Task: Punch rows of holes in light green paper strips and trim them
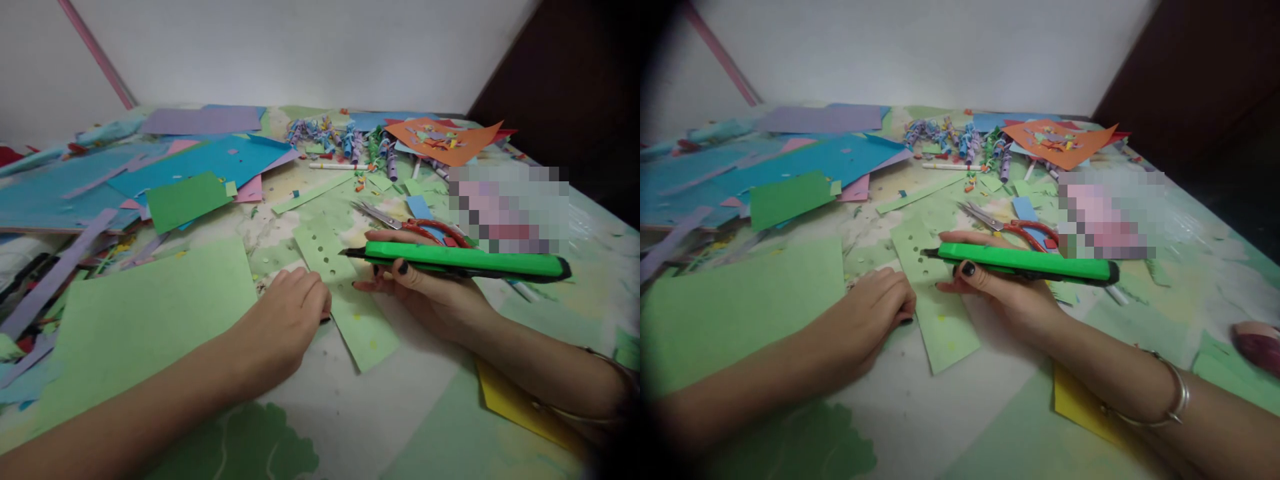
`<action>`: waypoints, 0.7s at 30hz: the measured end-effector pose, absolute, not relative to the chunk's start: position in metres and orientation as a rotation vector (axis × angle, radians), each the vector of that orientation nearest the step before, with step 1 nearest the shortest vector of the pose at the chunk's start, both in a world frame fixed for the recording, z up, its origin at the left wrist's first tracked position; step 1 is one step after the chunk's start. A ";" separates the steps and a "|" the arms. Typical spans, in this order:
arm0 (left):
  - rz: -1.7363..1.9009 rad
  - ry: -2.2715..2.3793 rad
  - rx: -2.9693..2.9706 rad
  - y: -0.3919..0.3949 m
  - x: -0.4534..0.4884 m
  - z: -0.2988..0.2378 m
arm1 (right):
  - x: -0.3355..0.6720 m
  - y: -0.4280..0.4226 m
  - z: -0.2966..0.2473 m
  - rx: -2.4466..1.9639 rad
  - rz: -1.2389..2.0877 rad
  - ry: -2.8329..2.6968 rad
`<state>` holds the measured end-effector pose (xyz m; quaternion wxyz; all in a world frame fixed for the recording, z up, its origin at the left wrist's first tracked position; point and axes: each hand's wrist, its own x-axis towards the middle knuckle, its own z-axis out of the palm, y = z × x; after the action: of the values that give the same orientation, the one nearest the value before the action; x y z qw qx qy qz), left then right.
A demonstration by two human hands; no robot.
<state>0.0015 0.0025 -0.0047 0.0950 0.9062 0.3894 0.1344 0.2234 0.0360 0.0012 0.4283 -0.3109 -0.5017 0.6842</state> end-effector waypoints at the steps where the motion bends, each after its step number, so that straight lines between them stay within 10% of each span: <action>1: 0.428 1.189 2.688 0.005 0.000 -0.006 | 0.224 0.035 0.001 -0.761 1.735 -1.273; 15: 1.081 1.544 2.478 0.016 -0.022 0.009 | 0.225 0.038 -0.001 -0.758 1.638 -1.339; 21: 0.955 0.997 2.680 0.011 -0.015 0.012 | 0.222 0.035 -0.001 -0.697 1.649 -1.440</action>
<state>-0.0148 0.0107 0.0120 0.0636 0.8872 0.3300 0.3161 0.2223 0.0348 -0.0010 0.4094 -0.2766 -0.5719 0.6549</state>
